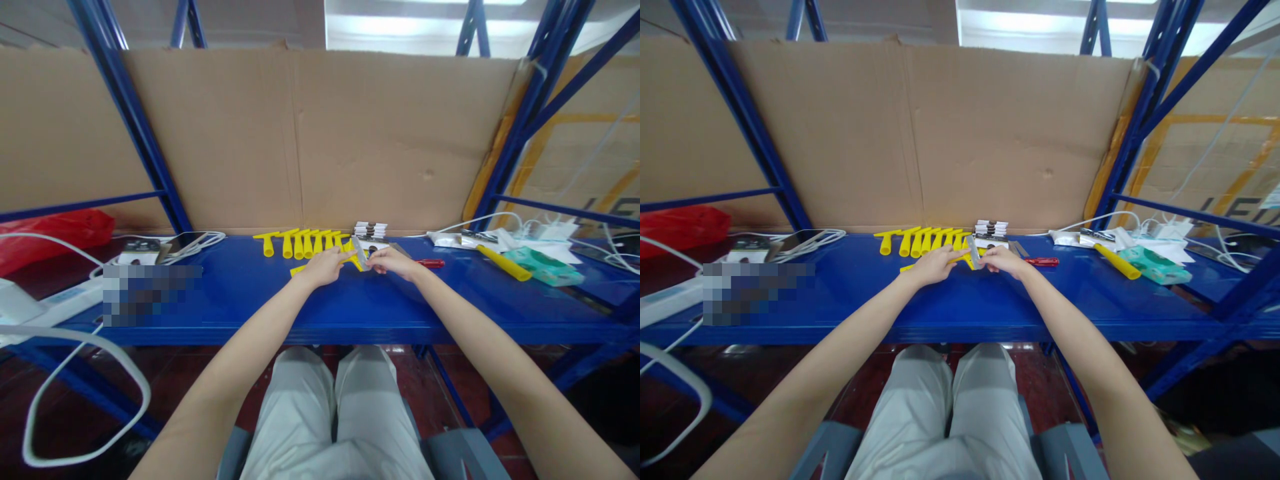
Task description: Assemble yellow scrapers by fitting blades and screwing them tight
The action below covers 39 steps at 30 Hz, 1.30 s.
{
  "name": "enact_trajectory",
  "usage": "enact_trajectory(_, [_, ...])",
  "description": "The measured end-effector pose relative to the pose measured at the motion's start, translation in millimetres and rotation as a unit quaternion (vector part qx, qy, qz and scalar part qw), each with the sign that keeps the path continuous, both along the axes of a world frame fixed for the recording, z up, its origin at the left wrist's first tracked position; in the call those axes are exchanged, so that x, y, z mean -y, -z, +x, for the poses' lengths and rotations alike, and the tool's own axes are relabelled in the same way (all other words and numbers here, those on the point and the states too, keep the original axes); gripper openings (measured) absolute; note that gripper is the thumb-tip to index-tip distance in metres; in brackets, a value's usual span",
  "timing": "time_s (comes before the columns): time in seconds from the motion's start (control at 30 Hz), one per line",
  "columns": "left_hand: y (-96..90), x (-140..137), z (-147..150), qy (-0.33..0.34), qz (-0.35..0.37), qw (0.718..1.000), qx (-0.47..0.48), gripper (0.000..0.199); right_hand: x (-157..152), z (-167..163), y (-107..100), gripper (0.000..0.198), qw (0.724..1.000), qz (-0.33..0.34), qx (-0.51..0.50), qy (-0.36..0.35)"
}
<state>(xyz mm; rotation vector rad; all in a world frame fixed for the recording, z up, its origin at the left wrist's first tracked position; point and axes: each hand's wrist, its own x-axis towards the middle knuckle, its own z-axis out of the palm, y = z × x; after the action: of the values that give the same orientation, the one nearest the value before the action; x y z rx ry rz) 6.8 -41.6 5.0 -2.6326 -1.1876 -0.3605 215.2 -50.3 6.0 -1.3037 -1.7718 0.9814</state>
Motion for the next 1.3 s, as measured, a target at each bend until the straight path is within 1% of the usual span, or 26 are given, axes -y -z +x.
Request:
enact_trajectory(0.17, [-0.3, 1, 1, 0.014, 0.001, 1.000, -0.020, 0.052, 0, 0, 0, 0.016, 1.000, -0.003, -0.005, -0.006])
enact_trajectory(0.3, [0.1, 2, 2, 0.015, 0.004, 0.999, -0.033, 0.053, -1, 0, 0, 0.015, 1.000, -0.025, 0.005, -0.001])
enact_trajectory(0.47, [0.1, 3, 1, 0.015, 0.024, 0.999, -0.041, 0.056, -2, 2, 2, 0.020, 0.999, -0.042, 0.010, -0.025])
enact_trajectory(0.7, [-2.6, 7, 5, 0.021, 0.034, 0.998, -0.038, 0.058, 0, -2, 3, 0.026, 0.998, -0.026, -0.050, -0.025])
enact_trajectory(0.9, [-1.9, 8, 5, 0.018, 0.033, 0.998, -0.055, 0.061, -3, -3, 6, 0.033, 0.998, -0.024, -0.031, -0.042])
enact_trajectory(1.1, [1.8, 7, 5, 0.021, 0.033, 0.997, -0.063, 0.067, -9, 1, 10, 0.039, 0.997, -0.004, -0.020, -0.075])
enact_trajectory(1.3, [3.5, 7, 6, 0.025, 0.023, 0.997, -0.065, 0.063, -11, 4, 12, 0.042, 0.994, -0.011, -0.003, -0.105])
